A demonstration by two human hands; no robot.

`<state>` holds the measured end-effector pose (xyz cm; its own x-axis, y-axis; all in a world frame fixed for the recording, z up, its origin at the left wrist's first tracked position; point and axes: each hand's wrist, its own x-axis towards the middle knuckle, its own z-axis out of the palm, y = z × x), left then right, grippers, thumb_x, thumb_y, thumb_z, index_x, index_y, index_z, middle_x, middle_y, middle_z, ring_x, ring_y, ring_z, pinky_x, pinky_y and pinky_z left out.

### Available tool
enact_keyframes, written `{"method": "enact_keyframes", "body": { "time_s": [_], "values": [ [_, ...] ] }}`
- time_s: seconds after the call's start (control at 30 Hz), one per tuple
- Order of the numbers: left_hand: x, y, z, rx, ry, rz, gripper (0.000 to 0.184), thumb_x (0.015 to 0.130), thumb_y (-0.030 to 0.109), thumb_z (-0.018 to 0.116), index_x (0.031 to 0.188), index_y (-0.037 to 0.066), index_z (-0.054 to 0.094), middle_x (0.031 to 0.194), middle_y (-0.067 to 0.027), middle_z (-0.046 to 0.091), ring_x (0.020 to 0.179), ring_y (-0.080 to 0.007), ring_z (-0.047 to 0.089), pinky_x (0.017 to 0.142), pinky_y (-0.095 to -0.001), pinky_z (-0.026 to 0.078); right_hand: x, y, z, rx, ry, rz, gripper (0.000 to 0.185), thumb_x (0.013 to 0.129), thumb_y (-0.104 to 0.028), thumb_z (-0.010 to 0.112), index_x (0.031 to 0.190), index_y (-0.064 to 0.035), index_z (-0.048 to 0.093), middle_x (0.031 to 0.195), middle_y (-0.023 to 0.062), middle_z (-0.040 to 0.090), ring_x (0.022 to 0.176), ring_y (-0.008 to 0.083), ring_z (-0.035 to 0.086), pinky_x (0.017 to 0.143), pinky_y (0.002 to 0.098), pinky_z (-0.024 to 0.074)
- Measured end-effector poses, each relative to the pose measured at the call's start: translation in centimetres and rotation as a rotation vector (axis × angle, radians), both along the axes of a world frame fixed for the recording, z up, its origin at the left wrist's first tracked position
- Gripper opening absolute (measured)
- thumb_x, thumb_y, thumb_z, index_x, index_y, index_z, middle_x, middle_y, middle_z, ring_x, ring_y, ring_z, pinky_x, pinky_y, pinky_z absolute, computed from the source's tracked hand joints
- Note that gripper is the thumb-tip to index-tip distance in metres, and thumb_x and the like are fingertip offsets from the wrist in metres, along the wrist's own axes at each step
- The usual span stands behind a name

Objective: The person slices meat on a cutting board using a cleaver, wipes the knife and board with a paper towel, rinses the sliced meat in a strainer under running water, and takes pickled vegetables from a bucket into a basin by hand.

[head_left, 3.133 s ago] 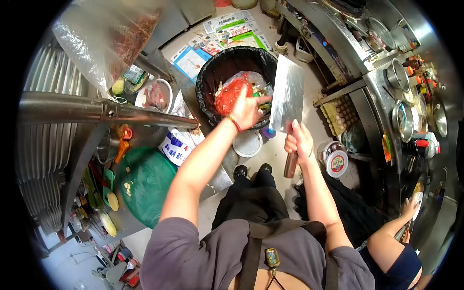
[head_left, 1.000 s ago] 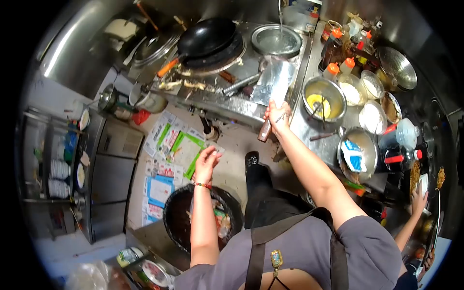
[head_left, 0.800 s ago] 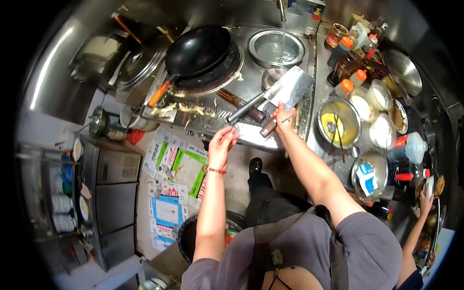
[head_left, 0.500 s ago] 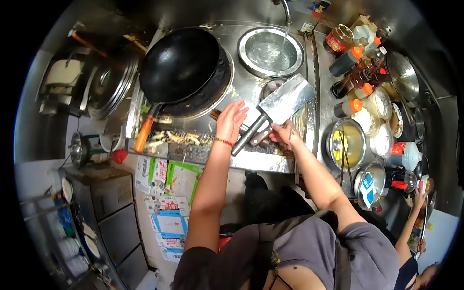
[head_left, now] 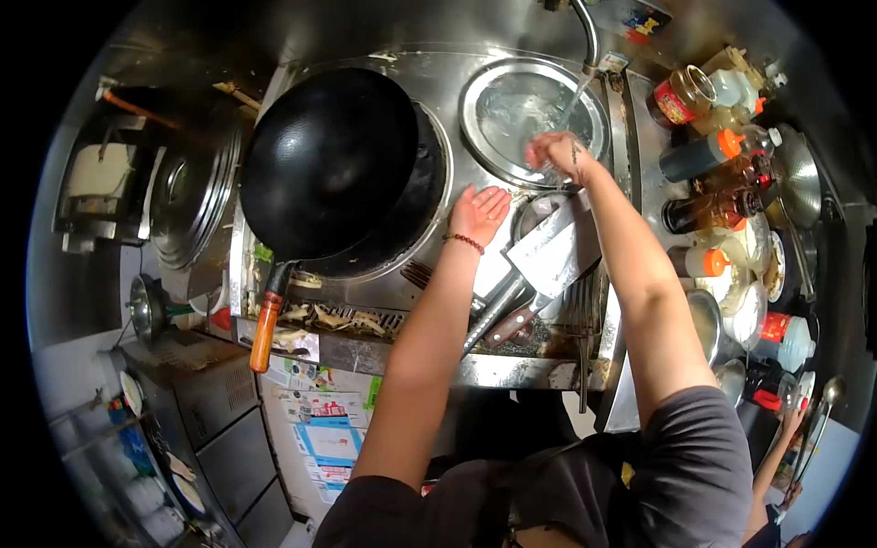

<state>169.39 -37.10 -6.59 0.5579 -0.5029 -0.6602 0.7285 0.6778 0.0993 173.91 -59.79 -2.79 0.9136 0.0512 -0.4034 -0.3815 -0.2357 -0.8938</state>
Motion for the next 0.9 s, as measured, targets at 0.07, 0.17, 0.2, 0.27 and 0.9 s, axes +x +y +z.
{"method": "enact_keyframes", "body": {
  "time_s": [0.07,0.17,0.2,0.27,0.9],
  "values": [
    [0.8,-1.8,-1.0,0.026,0.086,0.045,0.051,0.096,0.030,0.041,0.129,-0.008,0.037,0.134,-0.0216,0.043,0.124,-0.0343,0.042,0.104,-0.0433,0.035,-3.3,2.8,4.1,0.134,0.144,0.069,0.024,0.089,-0.012,0.051,0.098,0.0054,0.065,0.089,0.0123,0.069,0.079,0.0169,0.066,0.075,0.0271,0.0513],
    [1.0,-3.4,-0.8,0.054,0.132,0.037,0.047,0.097,0.027,0.036,0.127,-0.009,0.039,0.130,-0.0221,0.045,0.118,-0.0333,0.047,0.099,-0.0431,0.041,-3.0,2.2,5.0,-0.051,-0.010,0.057,0.021,0.090,-0.011,0.052,0.101,0.0022,0.065,0.094,0.0107,0.068,0.087,0.0178,0.064,0.077,0.0292,0.0514],
    [1.2,-3.6,-0.8,-0.014,0.238,0.072,0.046,0.097,0.026,0.034,0.126,-0.010,0.040,0.128,-0.0225,0.047,0.116,-0.0329,0.048,0.097,-0.0430,0.043,-1.9,1.4,4.6,-0.219,-0.162,-0.031,0.021,0.092,-0.011,0.052,0.103,0.0015,0.064,0.099,0.0118,0.067,0.094,0.0191,0.063,0.082,0.0300,0.0510],
    [0.7,-3.5,-0.3,0.170,0.114,-0.059,0.041,0.098,0.017,0.028,0.121,-0.014,0.041,0.123,-0.0238,0.051,0.110,-0.0328,0.054,0.094,-0.0399,0.047,1.3,-1.4,0.1,-0.776,-0.588,-0.265,0.021,0.089,-0.014,0.053,0.102,-0.0044,0.066,0.089,0.0180,0.068,0.081,0.0242,0.065,0.076,0.0336,0.0511],
    [6.5,-6.4,4.9,1.450,-1.716,0.102,0.020,0.068,0.004,0.069,0.082,0.004,0.055,0.071,-0.0106,0.055,0.069,-0.0254,0.056,0.065,-0.0359,0.046,-28.0,15.1,-0.6,0.618,0.217,-0.823,0.016,0.082,-0.007,0.068,0.091,-0.0089,0.055,0.073,-0.0037,0.054,0.068,0.0064,0.048,0.064,0.0209,0.0379]
  ]
}}
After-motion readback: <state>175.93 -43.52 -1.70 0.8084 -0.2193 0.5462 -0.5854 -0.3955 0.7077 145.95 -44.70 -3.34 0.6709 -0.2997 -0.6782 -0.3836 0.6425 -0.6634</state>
